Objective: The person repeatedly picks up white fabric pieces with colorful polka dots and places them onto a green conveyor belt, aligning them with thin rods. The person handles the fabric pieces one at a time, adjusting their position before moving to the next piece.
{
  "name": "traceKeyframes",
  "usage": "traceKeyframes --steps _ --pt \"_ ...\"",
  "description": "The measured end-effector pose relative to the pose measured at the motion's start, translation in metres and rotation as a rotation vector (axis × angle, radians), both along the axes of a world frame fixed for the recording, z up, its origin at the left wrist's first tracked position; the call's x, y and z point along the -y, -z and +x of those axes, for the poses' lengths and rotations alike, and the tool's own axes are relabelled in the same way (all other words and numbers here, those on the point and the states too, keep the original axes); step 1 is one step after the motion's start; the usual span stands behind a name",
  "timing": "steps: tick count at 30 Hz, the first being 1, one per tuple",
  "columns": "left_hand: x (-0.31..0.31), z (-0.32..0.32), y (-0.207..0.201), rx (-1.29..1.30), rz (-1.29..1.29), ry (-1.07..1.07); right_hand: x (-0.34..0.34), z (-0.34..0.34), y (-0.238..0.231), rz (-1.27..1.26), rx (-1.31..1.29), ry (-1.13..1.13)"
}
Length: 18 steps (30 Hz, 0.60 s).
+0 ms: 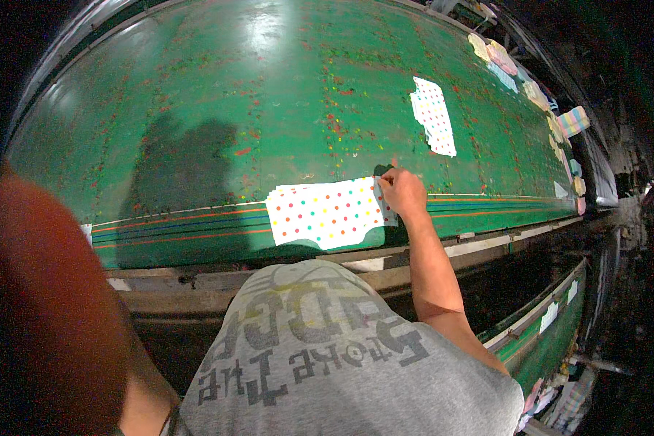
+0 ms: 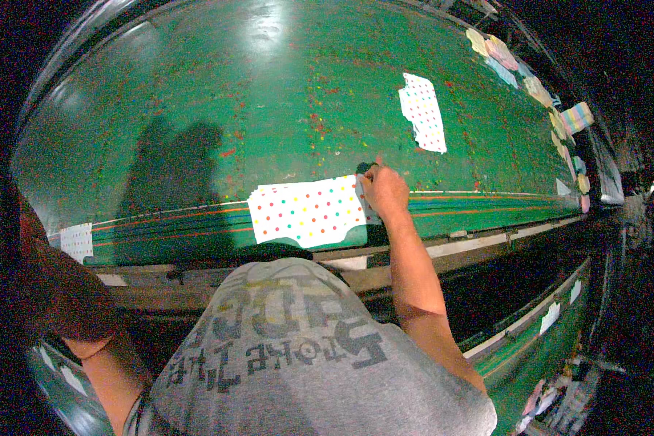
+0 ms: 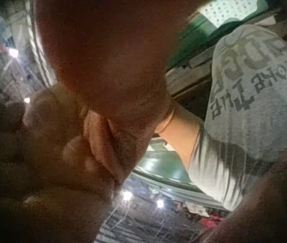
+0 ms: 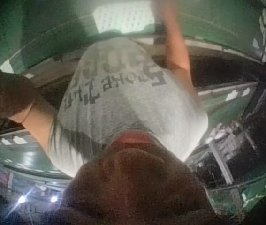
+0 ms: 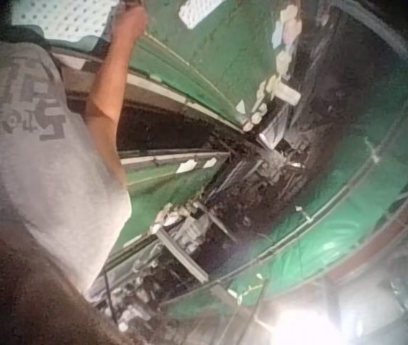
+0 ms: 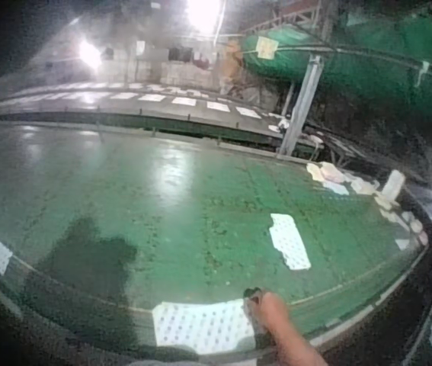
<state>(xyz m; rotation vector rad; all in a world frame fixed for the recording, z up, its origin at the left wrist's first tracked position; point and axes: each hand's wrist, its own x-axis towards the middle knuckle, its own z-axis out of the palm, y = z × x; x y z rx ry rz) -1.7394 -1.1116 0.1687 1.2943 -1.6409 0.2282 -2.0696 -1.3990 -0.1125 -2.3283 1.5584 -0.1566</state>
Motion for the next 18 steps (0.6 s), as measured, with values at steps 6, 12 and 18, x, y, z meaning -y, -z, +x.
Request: traceKeyframes --steps 6,12,18 --pt "-0.001 0.003 -0.005 0.005 0.017 -0.018 0.008 0.001 0.006 -0.005 -0.016 -0.027" --pt "-0.011 0.009 -0.004 -0.011 0.006 -0.133 0.012 -0.002 0.01 -0.064 0.094 0.032" --pt "0.04 -0.057 0.148 -0.034 0.327 0.148 0.002 -0.004 0.01 -0.056 0.175 0.065"
